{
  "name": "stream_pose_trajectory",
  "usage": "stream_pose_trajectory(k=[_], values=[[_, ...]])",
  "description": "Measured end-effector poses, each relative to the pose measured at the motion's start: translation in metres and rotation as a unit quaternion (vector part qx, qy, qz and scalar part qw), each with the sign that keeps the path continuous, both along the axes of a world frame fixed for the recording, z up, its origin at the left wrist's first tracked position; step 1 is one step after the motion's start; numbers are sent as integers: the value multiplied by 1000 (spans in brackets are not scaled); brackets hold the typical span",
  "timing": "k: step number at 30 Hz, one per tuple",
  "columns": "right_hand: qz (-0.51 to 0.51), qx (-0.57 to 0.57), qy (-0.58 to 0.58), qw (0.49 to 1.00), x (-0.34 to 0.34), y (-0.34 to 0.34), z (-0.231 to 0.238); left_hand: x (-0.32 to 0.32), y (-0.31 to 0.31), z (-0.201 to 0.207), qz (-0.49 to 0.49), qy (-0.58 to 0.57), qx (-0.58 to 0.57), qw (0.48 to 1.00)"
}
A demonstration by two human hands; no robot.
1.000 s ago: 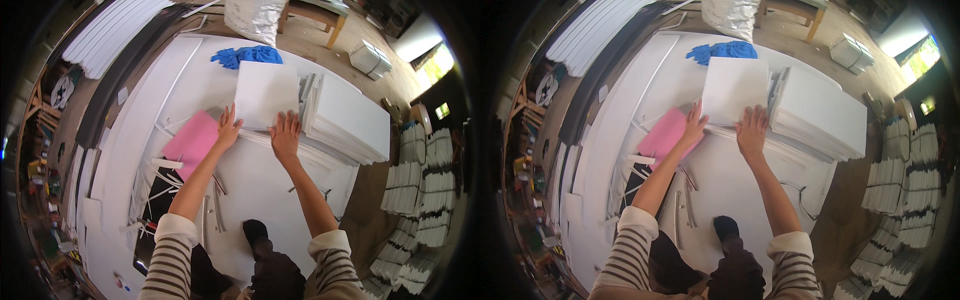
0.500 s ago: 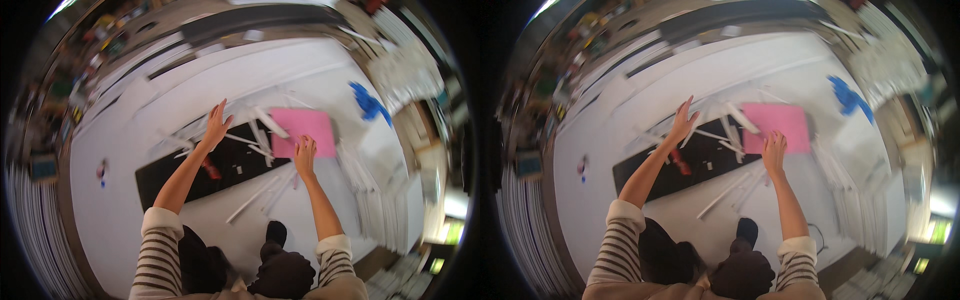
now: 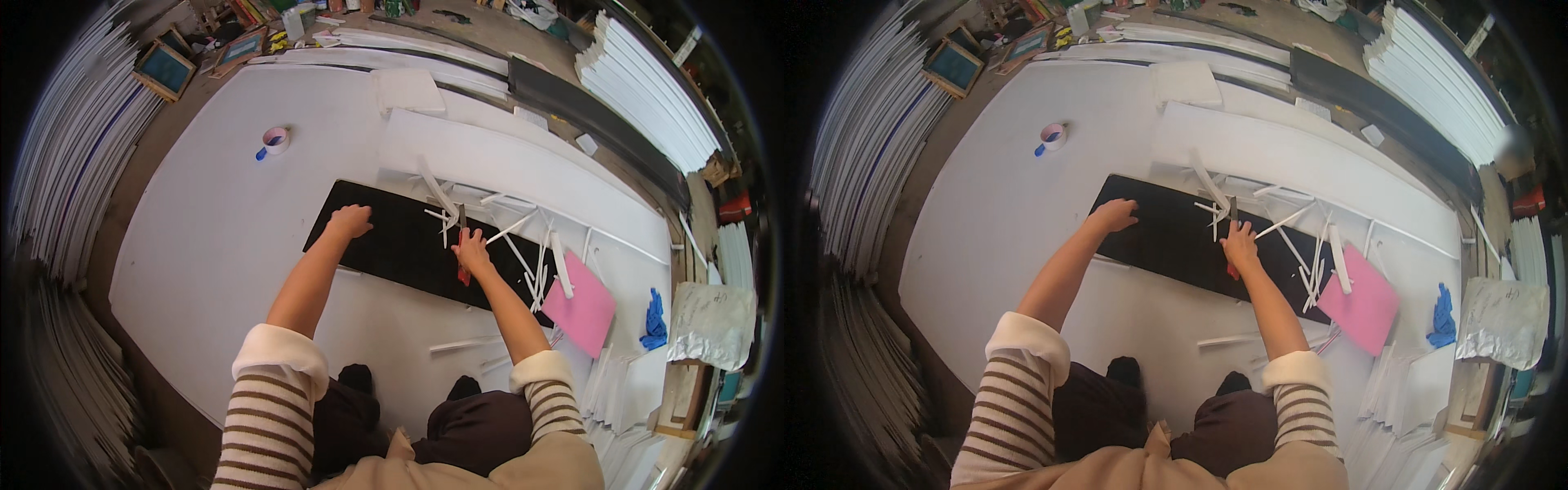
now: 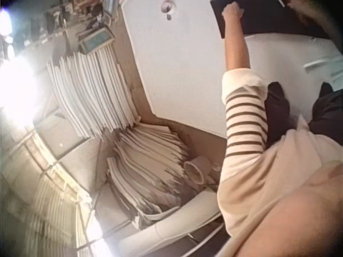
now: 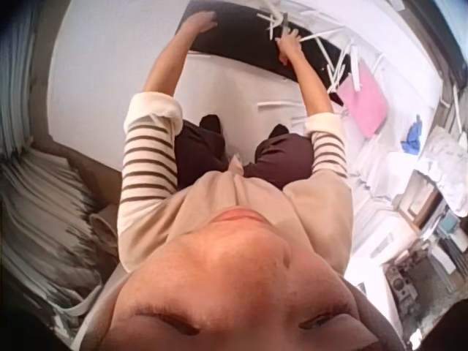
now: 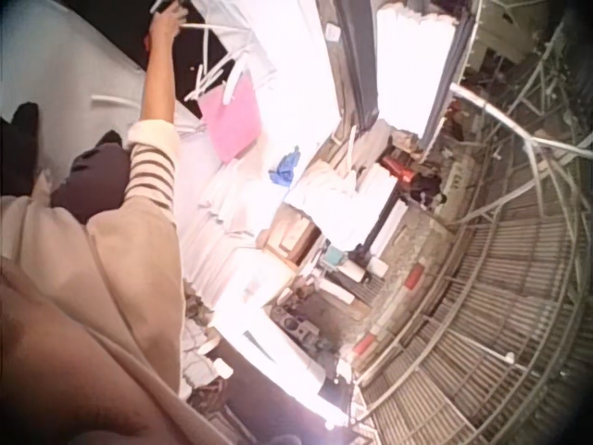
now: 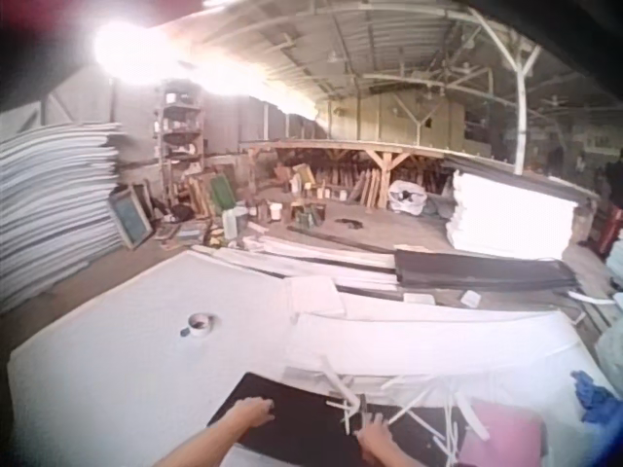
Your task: The person uses a utility knife to cut a white sheet of paper on a black cutting mat. They then place a pink sheet on the mat and repeatedly score its edges with a pen-like tool, rotating the sheet to work on different sides.
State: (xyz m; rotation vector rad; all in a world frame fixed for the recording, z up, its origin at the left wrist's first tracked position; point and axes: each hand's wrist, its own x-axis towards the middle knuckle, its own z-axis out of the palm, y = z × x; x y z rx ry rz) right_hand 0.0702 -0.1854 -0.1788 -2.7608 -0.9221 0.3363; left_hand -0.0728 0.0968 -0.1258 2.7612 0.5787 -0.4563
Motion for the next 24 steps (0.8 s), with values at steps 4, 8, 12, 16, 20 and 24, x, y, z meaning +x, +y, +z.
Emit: stream_pose_trajectory(k=[4, 8, 12, 16, 20, 24], values=[[-27, 11, -78, 997, -24, -38, -23, 35, -72, 5, -153, -41, 18, 987], [-61, 141, -54, 987, -44, -101, -19, 65, -110, -5, -235, -151, -16, 960], [-151, 196, -97, 964, -71, -213, -5, 70, -169, -21, -233, -283, -182, 912], [-215, 108, -70, 968, -115, -323, 0, 43, -220, -40, -305, -247, -238, 888], [-227, 57, -26, 972, -155, -366, -11, 35, -239, -55, -336, -211, -235, 887], [-239, 79, -93, 963, -137, -352, -9, 60, -241, -52, -298, -270, -234, 885]])
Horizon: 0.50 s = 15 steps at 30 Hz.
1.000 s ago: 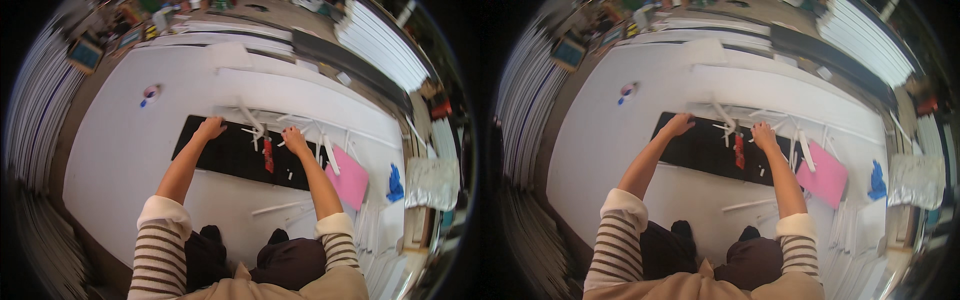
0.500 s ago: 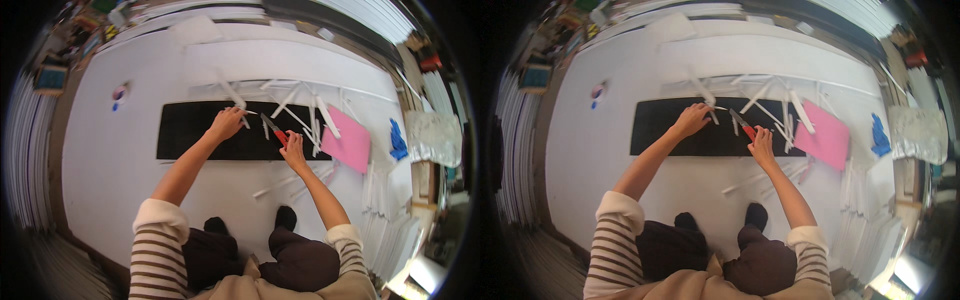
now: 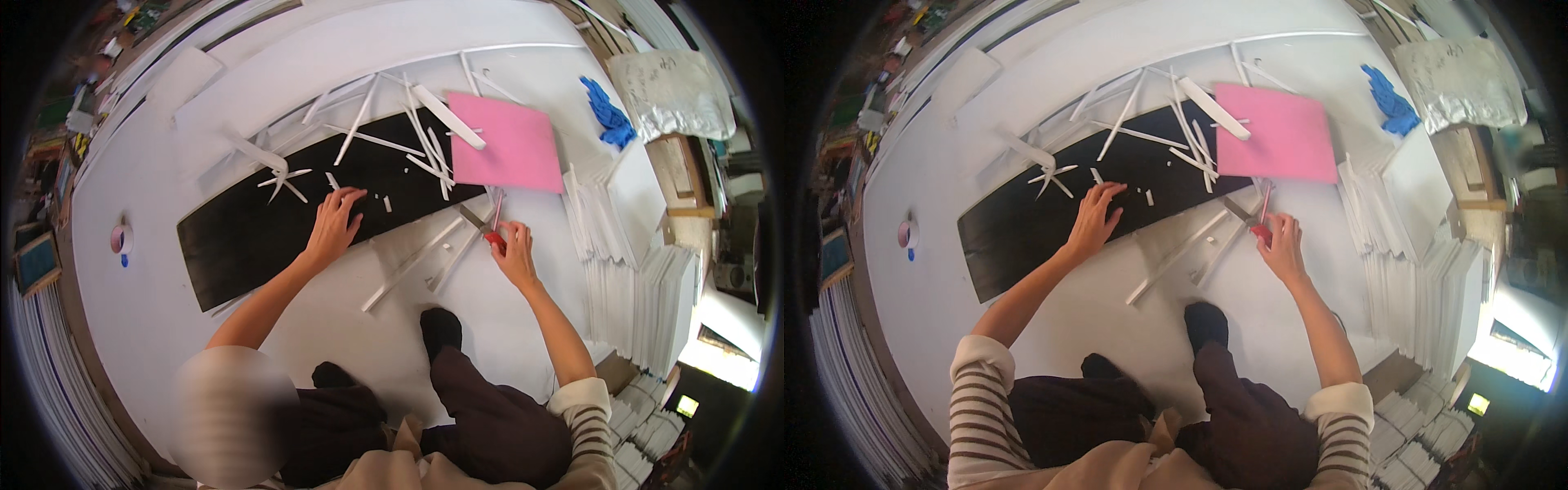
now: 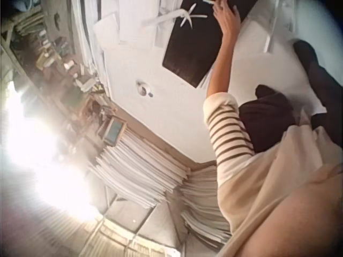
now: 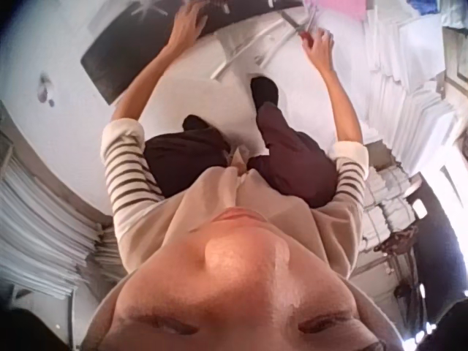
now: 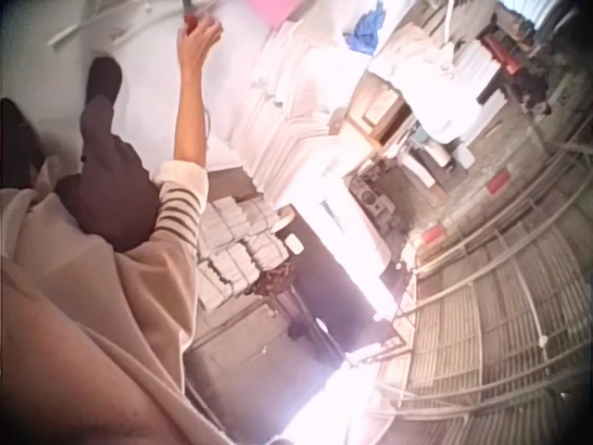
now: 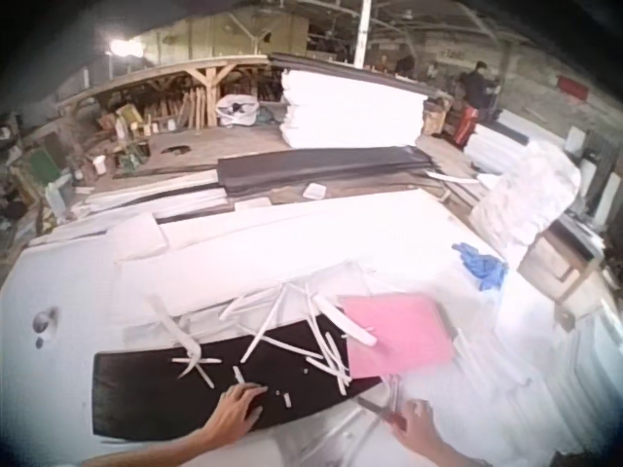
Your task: The person uses a utility knife to cut a white sheet of paper on a black cutting mat. They then place a pink sheet on the mat and repeatedly score its edges with a pen-like tool, rotating the sheet to work on different sides.
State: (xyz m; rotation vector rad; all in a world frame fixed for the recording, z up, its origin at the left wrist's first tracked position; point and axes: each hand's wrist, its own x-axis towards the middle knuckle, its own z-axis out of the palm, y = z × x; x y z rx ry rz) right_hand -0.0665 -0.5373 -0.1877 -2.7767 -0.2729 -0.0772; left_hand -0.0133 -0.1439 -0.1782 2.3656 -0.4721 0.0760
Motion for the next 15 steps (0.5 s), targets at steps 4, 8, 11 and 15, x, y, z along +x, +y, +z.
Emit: stream_pose_trajectory(k=[4, 8, 11, 15], values=[[-31, 149, -105, 983, 99, 62, 18, 51, 39, 19, 122, -80, -52, 988], [-54, 532, 90, 840, 200, 177, 20, 68, 110, 57, 332, -34, -188, 924], [-44, 710, 308, 632, 242, 276, 2, 46, 168, 81, 394, 1, -297, 870], [-165, 747, 423, 487, 256, 406, -37, -24, 219, 92, 492, 22, -422, 761]])
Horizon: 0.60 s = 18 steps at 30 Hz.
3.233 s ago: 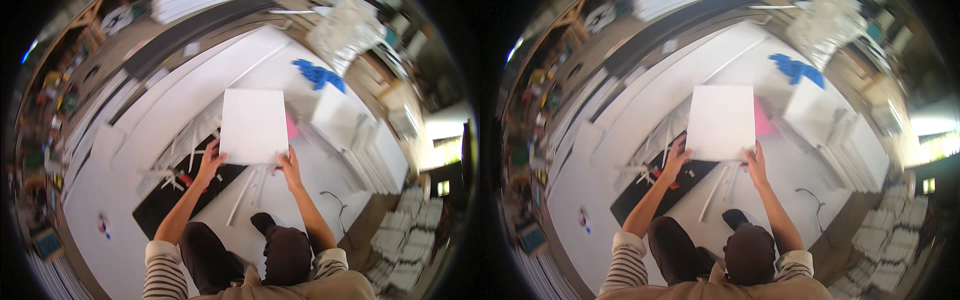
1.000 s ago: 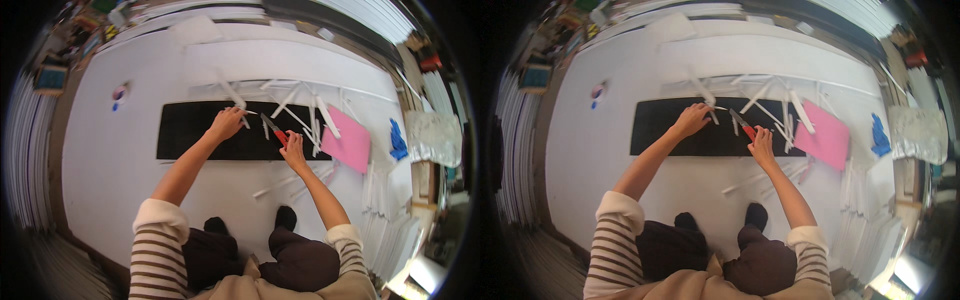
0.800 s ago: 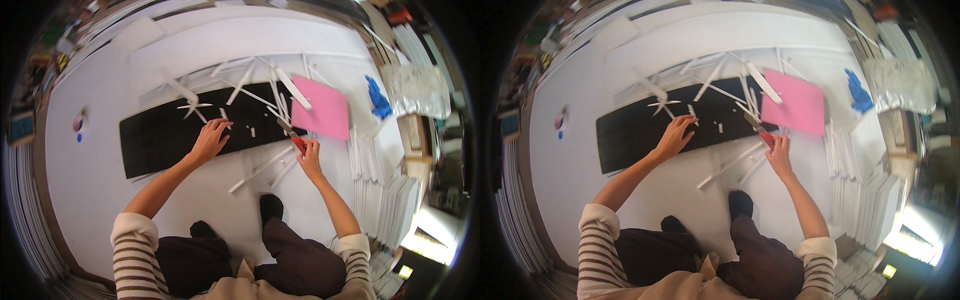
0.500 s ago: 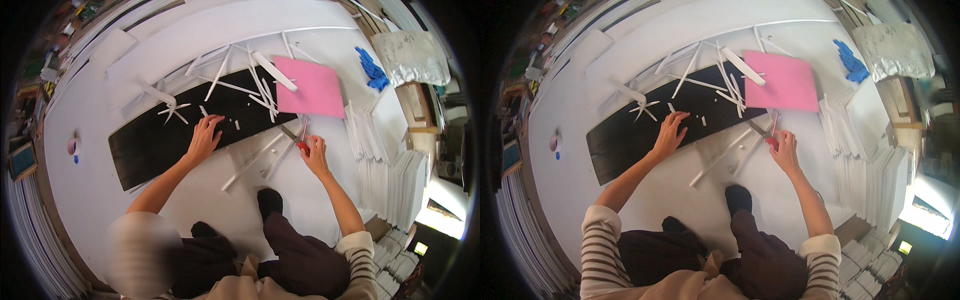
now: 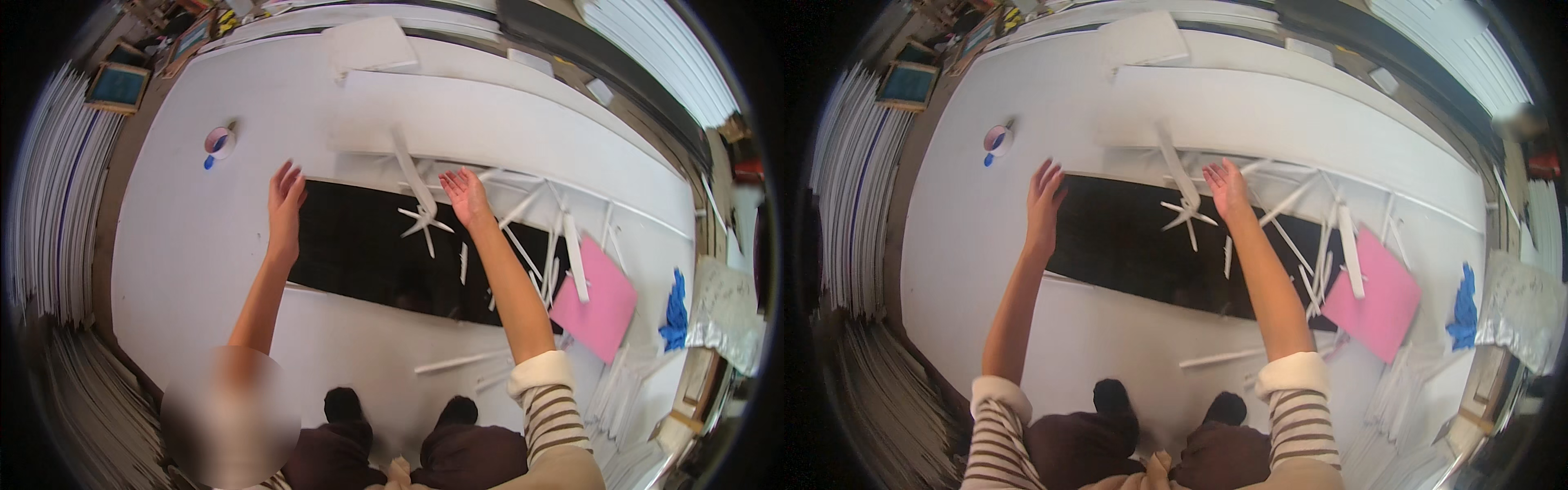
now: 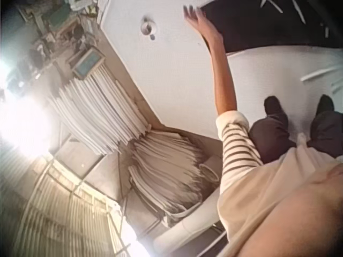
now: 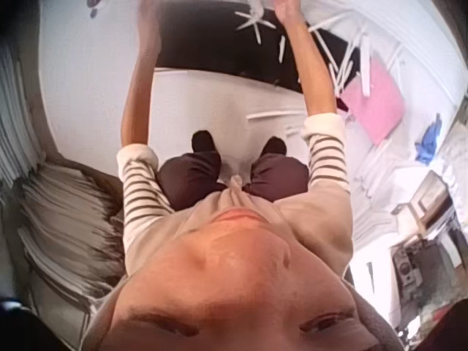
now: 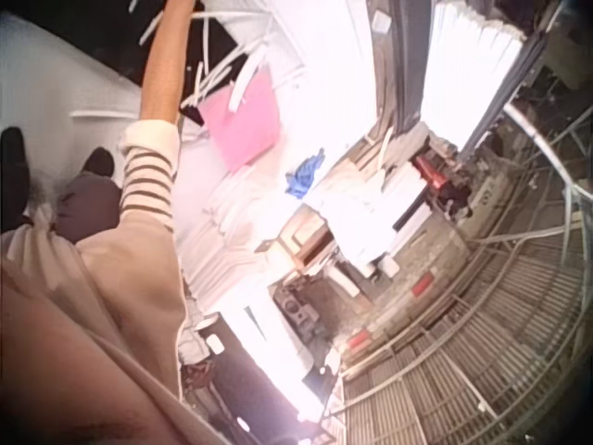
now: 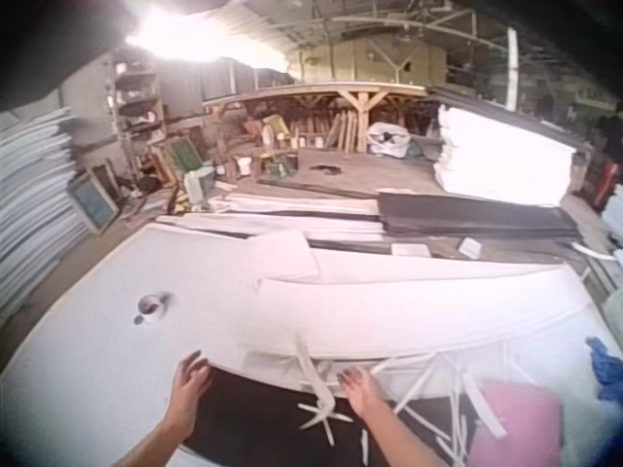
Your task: The person uses a utility knife to cut a white sheet of paper on a black cutting mat. They then place a pink sheet on the mat and repeatedly score its edges with a pen-like tool, rotating the sheet to work on different sides.
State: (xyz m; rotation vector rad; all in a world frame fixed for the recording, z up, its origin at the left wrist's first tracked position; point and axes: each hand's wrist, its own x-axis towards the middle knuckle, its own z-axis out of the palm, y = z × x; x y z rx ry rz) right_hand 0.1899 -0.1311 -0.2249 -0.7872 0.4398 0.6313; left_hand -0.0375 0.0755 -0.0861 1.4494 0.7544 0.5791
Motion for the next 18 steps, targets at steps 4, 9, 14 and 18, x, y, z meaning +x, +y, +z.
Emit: stream_pose_trajectory(k=[4, 9, 14, 18], values=[[-127, -88, 2, 988, 20, 56, -17, -74, -6, -32, 71, 41, -63, 995], [-155, -172, 105, 967, 39, 79, -11, -91, -20, -81, 100, 85, -139, 981], [-140, -141, -12, 980, 52, 56, 4, -25, -12, -85, 56, -2, -161, 985], [-112, -129, -70, 983, 9, 14, 49, -1, -5, -44, 88, -51, -217, 971]])
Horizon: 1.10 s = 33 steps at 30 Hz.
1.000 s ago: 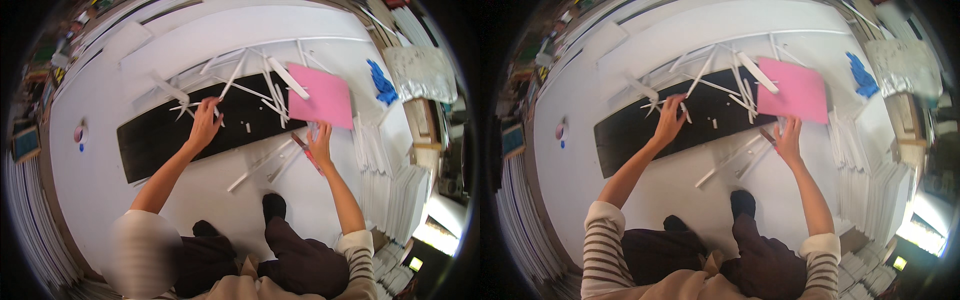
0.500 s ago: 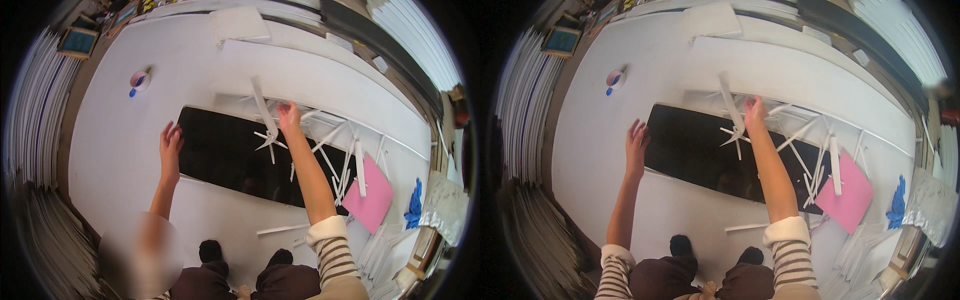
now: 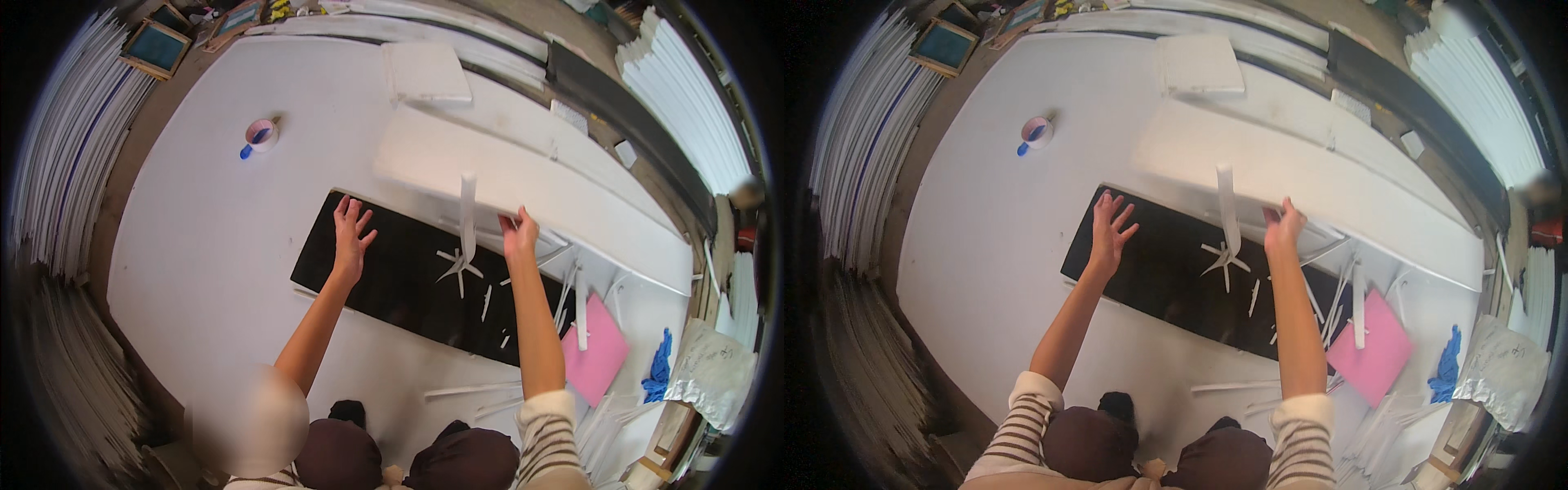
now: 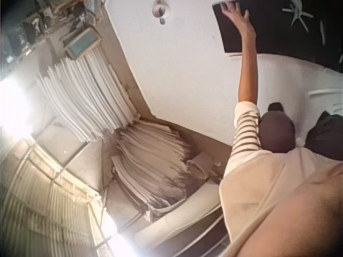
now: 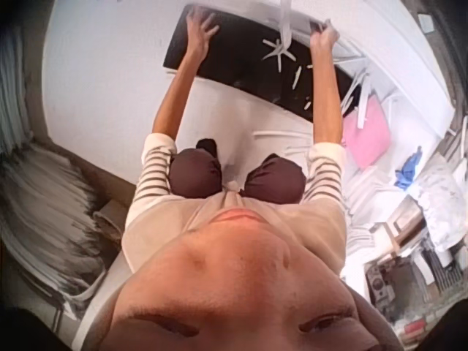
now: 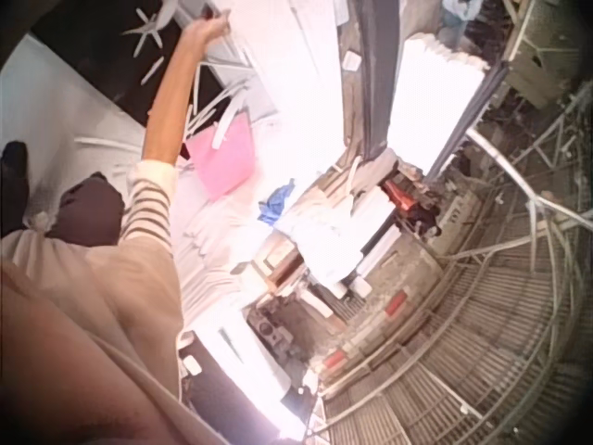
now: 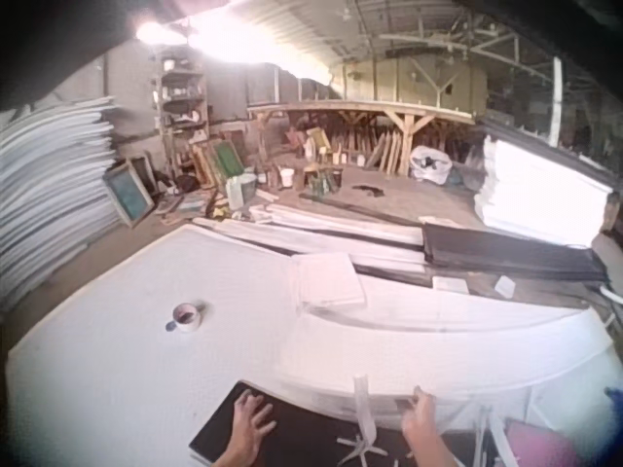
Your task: The person uses a utility knife to cut a white sheet of paper on a black cutting mat. They then place a pink sheet on the mat and repeatedly score its edges with a pen-like tool, rotating the sheet to work on different sides.
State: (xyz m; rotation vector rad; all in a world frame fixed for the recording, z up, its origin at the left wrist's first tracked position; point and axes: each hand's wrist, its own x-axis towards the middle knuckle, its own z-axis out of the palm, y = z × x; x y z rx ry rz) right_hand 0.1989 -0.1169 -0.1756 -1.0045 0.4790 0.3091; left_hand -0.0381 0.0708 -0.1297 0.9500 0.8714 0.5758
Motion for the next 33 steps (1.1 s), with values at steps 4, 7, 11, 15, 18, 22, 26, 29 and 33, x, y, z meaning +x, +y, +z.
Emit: stream_pose_trajectory(k=[4, 7, 11, 15, 18, 22, 26, 29, 33], values=[[64, 15, -95, 993, -44, -57, 51, 7, -5, 50, -86, -127, -74, 985], [87, -1, -128, 988, -73, -87, 72, -2, -20, 65, -154, -122, -38, 980], [118, -20, -183, 976, -102, -97, 120, -37, -28, 86, -107, -133, -61, 983], [111, -3, -222, 969, -129, -87, 166, -70, -25, 138, -62, -181, -31, 981], [131, 6, -213, 968, -168, -91, 158, -100, -21, 158, -134, -163, 21, 977], [149, -2, -148, 978, -223, -110, 106, -151, -30, 116, -165, -72, 34, 983], [182, -33, -60, 981, -254, -145, 18, -192, -51, 22, -170, -14, -53, 984], [237, -72, -42, 968, -260, -156, -3, -210, -60, -34, -162, 30, -81, 983], [320, -252, -124, 905, -239, -183, -31, -189, -70, -60, -115, 92, -22, 989]])
